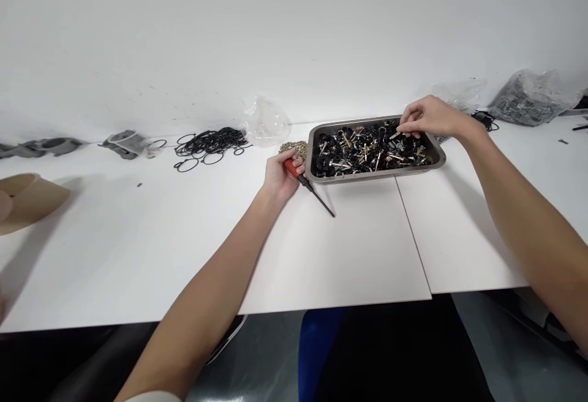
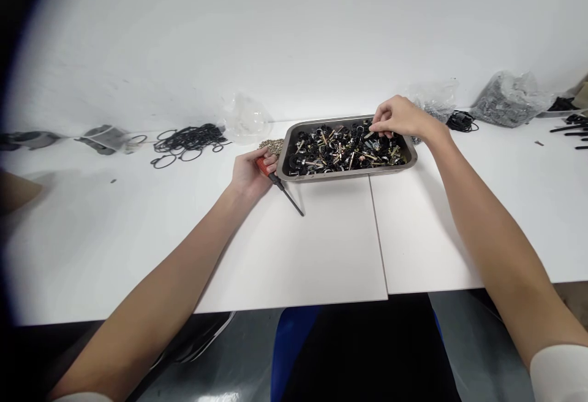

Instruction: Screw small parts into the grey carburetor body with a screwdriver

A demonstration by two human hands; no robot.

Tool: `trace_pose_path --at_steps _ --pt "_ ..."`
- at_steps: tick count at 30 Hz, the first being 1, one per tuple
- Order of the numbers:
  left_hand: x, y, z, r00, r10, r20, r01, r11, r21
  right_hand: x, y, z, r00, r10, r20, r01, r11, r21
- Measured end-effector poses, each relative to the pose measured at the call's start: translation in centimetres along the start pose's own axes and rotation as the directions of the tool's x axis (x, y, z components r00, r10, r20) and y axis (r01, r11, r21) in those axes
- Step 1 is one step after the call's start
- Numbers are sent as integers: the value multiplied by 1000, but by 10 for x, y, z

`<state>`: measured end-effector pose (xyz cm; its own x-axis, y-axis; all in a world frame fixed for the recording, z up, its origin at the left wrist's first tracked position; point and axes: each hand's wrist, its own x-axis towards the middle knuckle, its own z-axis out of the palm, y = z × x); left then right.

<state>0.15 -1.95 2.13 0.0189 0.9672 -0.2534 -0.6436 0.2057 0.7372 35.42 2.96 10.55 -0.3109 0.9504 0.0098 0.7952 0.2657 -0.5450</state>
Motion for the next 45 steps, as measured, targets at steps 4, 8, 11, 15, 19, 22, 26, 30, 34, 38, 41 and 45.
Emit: trace_pose_path --at_steps 4,8,11,15,19,22,26,30,34,38,41,45 --pt "0 0 0 1000 -4 1 4 1000 -1 -2 -2 -6 999 -38 -27 39 999 37" --pt "-1 1 0 1000 -2 1 2 1000 -7 -3 -4 -2 998 -39 -51 38 999 -26" --pt "-1 1 0 1000 1 0 -1 1000 -9 -3 -5 0 998 -34 -55 30 997 -71" --pt "-1 1 2 1000 -4 -2 4 1000 -10 -2 -6 0 996 -36 -81 31 997 -72" --pt "-2 1 3 1000 6 -14 -6 1000 -14 2 -6 8 997 -38 -71 30 993 -117" --pt "-3 1 3 1000 -6 -7 7 1000 9 7 -6 18 998 -42 -36 35 985 -169" --pt "-3 1 3 1000 2 -9 -2 1000 7 11 -8 24 998 -52 -35 45 983 -176" --pt "-3 1 4 1000 -3 -9 3 1000 12 10 -10 23 998 -59 -30 54 986 -155" --pt "-4 1 4 1000 2 -19 -2 1000 4 7 -10 22 998 -50 -24 46 988 -149" --pt "-4 1 4 1000 2 -19 -2 1000 8 5 -10 18 998 -45 -33 40 989 -142" --pt "-4 1 4 1000 -2 -20 2 1000 4 1 -9 8 994 -19 -105 5 992 -127" --pt "-3 2 3 1000 -2 -7 2 1000 -2 -3 -4 -6 984 -3 -179 -23 989 -143"
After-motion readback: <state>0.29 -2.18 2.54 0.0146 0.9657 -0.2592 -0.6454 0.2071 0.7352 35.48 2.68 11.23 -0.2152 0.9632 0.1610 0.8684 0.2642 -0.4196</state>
